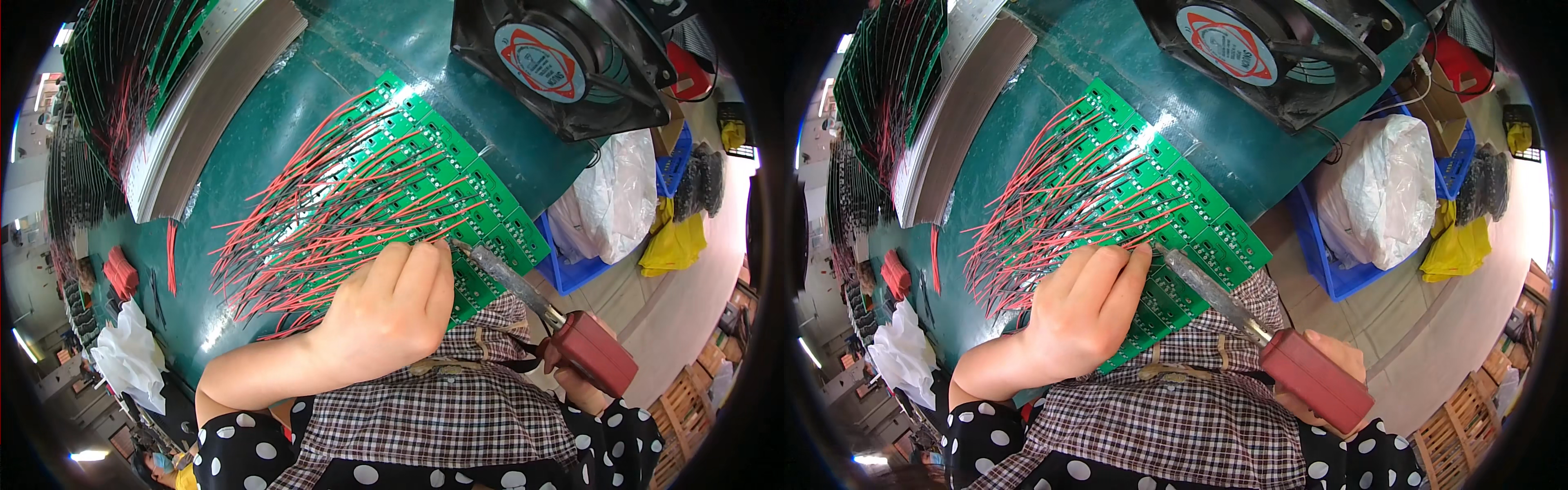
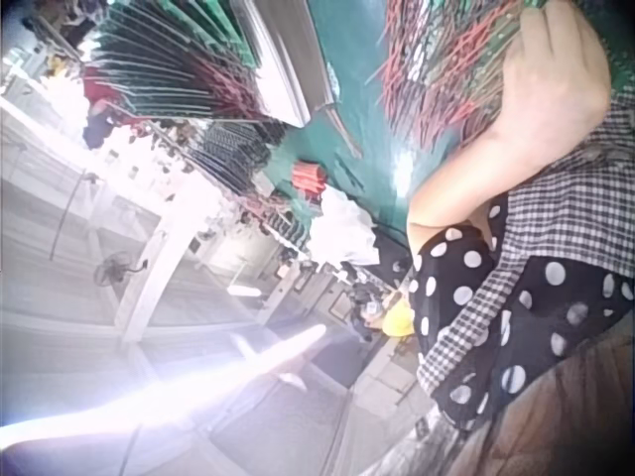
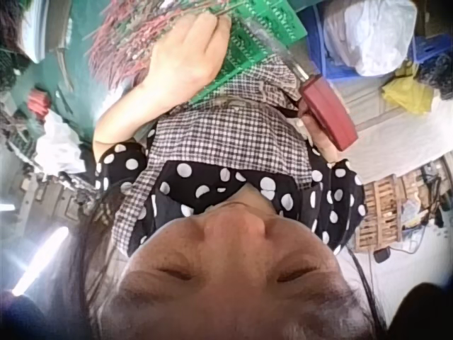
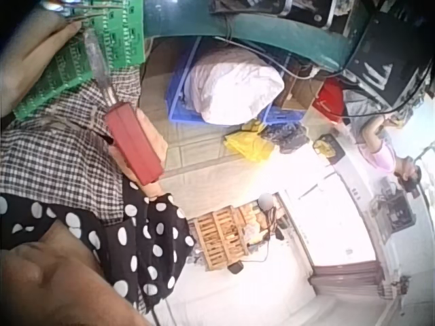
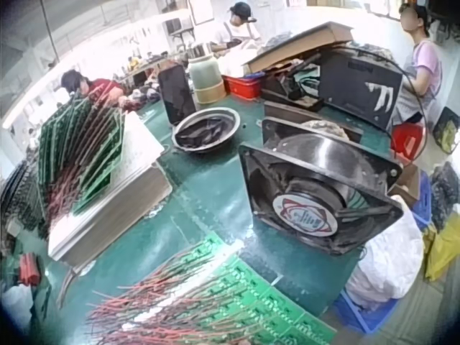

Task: The person solders red wires and black wires onto circuit boards using a soldering iron.

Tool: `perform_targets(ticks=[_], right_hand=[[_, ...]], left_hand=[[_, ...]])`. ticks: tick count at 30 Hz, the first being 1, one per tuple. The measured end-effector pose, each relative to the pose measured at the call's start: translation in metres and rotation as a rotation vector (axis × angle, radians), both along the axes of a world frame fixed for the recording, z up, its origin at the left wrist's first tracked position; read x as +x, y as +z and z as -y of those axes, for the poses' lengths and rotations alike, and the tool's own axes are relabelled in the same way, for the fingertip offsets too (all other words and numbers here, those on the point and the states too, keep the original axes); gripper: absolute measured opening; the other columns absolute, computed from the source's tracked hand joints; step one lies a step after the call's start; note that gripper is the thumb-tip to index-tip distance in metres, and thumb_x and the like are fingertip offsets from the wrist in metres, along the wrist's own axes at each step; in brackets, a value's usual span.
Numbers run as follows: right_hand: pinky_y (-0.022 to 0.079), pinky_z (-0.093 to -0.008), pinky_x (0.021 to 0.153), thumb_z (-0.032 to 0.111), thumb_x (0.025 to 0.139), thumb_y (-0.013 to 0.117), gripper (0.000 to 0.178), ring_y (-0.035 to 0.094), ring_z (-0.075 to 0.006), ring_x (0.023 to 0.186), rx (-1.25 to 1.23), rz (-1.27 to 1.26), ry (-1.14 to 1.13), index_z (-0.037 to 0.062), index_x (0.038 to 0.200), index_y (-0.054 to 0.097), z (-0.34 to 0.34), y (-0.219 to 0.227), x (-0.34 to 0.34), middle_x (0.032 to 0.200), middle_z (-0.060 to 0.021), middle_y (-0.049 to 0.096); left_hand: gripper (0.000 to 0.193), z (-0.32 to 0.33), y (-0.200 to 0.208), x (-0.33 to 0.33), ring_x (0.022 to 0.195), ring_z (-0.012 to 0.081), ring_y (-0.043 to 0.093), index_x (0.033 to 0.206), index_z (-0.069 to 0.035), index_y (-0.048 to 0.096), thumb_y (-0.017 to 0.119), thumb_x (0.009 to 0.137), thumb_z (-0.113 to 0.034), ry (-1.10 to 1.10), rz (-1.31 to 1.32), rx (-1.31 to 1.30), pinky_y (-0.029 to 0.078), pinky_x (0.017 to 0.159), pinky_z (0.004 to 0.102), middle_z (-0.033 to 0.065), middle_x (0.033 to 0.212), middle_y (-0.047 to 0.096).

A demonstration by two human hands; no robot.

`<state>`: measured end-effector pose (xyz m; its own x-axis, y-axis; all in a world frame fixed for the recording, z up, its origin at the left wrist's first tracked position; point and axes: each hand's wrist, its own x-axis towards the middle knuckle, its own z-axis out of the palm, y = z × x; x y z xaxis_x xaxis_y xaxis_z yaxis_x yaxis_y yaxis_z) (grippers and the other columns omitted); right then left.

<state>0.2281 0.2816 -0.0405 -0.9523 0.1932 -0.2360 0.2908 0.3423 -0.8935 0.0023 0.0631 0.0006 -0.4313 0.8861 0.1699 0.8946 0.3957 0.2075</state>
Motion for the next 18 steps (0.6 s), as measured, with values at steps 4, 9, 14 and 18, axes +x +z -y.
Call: perform_targets(ticks=[4,9,14,18], right_hand=[[0.048,-0.0268,0.056,0.022,0.069,0.076,0.061,0.062,-0.0187,0.06,-0.007,0.033,-0.203,-0.005,0.115,0.047,0.009,-0.008,0.011,0.074,-0.0102,0.063],[0.047,-0.0252,0.055,0.027,0.067,0.081,0.068,0.06,-0.0152,0.06,-0.655,0.143,-0.241,-0.0065,0.115,0.046,0.003,0.017,-0.019,0.077,-0.0092,0.063],[0.046,-0.0242,0.058,0.027,0.066,0.082,0.068,0.059,-0.0155,0.066,-0.745,0.122,-0.388,-0.0061,0.114,0.046,0.009,0.022,-0.025,0.09,-0.0124,0.063],[0.041,-0.0286,0.053,0.048,0.075,0.071,0.064,0.05,-0.0127,0.054,-0.587,0.072,-0.318,-0.0041,0.105,0.051,0.012,0.026,-0.031,0.085,-0.0067,0.055]], left_hand=[[0.036,-0.002,0.003,0.0,0.064,0.0195,0.053,0.096,0.01,0.061,0.058,0.062,-0.003,-0.001,-0.021,-0.042,0.045,0.048,0.0268,0.0098,0.078,0.052],[0.031,-0.001,-0.003,-0.001,0.064,0.0167,0.051,0.091,0.009,0.061,0.058,0.063,-0.004,-0.016,-0.071,-0.012,0.043,0.046,0.0236,0.0071,0.075,0.048],[0.029,-0.002,-0.005,-0.003,0.066,0.0148,0.051,0.088,0.008,0.06,0.058,0.063,-0.006,-0.005,-0.038,0.039,0.043,0.044,0.0214,0.0051,0.073,0.045],[0.032,-0.007,0.0,-0.005,0.067,0.0187,0.054,0.092,0.008,0.061,0.058,0.062,-0.005,0.024,0.089,0.124,0.046,0.05,0.026,0.0082,0.077,0.051]])
